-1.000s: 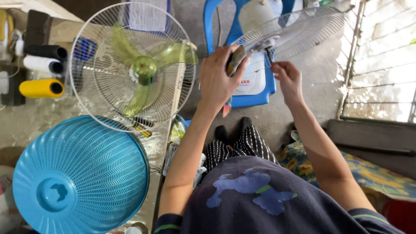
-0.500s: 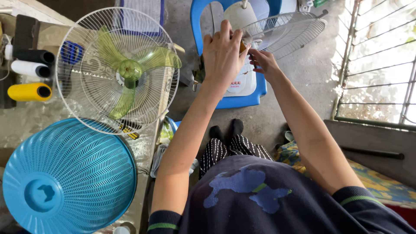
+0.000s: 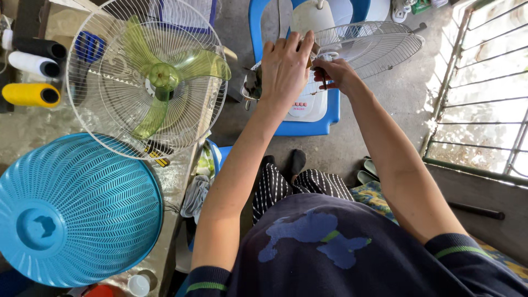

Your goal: The person disassembles a standing fan by removing the front grille and fan blades, then uses a screwdriver to loosen screws on the motor housing. They continue to manipulate the motor assembly and internal components with the screwdriver.

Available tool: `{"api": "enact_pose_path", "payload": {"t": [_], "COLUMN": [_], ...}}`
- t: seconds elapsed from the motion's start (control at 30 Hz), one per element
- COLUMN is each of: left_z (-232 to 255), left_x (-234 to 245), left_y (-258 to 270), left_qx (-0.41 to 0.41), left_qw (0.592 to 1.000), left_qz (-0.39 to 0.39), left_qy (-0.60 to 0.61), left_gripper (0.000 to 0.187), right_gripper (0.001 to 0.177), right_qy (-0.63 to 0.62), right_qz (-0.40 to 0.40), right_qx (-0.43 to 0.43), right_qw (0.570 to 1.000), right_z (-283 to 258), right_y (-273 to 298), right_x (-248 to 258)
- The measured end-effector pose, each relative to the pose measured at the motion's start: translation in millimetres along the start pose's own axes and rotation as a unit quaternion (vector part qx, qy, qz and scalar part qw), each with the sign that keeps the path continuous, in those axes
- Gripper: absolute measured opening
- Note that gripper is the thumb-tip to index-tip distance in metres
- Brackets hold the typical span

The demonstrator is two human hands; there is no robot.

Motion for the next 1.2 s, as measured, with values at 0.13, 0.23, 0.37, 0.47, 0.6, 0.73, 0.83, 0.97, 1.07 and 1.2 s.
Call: {"api": "enact_pose_path", "payload": {"t": [0.13,0.23,0.37,0.47,0.6,0.73,0.83,0.97,1.07,1.2], "left_z": [3.2,4.5,4.3,0.6,-3.8,-6.5,-6.8,-5.2,-8.3,-10.2], "left_x": [-5.2,-10.2,-16.6,-16.8,-13.2,-12.0,-12.3,-10.7,-9.2,-8.7], "left_y": [0.6,3.5,1.5,-3.6,-6.1,-6.6,-10.3,-8.3,-8.8,-7.6], "left_qx": [-0.022,-0.04,-0.043,-0.052,-0.063,-0.068,-0.077,-0.083,-0.083,-0.087], "left_qw": [0.999,0.998,0.998,0.996,0.996,0.997,0.996,0.995,0.995,0.995], "left_qz": [-0.016,-0.005,0.004,-0.011,-0.015,-0.009,-0.016,-0.024,-0.021,-0.019], "left_qy": [-0.032,-0.047,-0.054,-0.064,-0.058,-0.047,-0.051,-0.051,-0.047,-0.047], "left_gripper": [0.046,0.041,0.038,0.039,0.038,0.04,0.038,0.039,0.039,0.041], "right_gripper": [0.025,0.03,0.041,0.058,0.061,0.044,0.028,0.023,0.023,0.028], "right_qy": [-0.006,0.098,0.271,0.293,0.233,-0.108,-0.255,-0.315,-0.268,-0.089], "right_qz": [-0.006,0.058,0.154,0.311,0.336,0.116,0.012,0.009,0.049,0.159], "right_qx": [0.02,0.081,0.138,0.252,0.286,0.083,0.011,-0.006,0.01,0.114], "right_qw": [1.0,0.99,0.94,0.868,0.867,0.984,0.967,0.949,0.962,0.977], "right_z": [12.3,24.8,37.0,48.4,51.8,50.6,43.7,45.0,48.9,50.6], "right_y": [-19.8,-35.8,-50.3,-45.1,-30.3,-8.2,1.9,-7.0,-21.2,-34.8], "right_x": [-0.3,-2.6,-2.5,-18.1,-23.4,-7.9,-5.9,-14.8,-15.2,-21.2]}}
Point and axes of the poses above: each hand's wrist, its own y-axis away from the middle knuckle, its own x-axis out of the back of the hand, z = x × y, the point moved 1 cm from there along -y, towards the middle knuckle, and after that the axes turned 12 degrees about z, right-handed, at the moved point
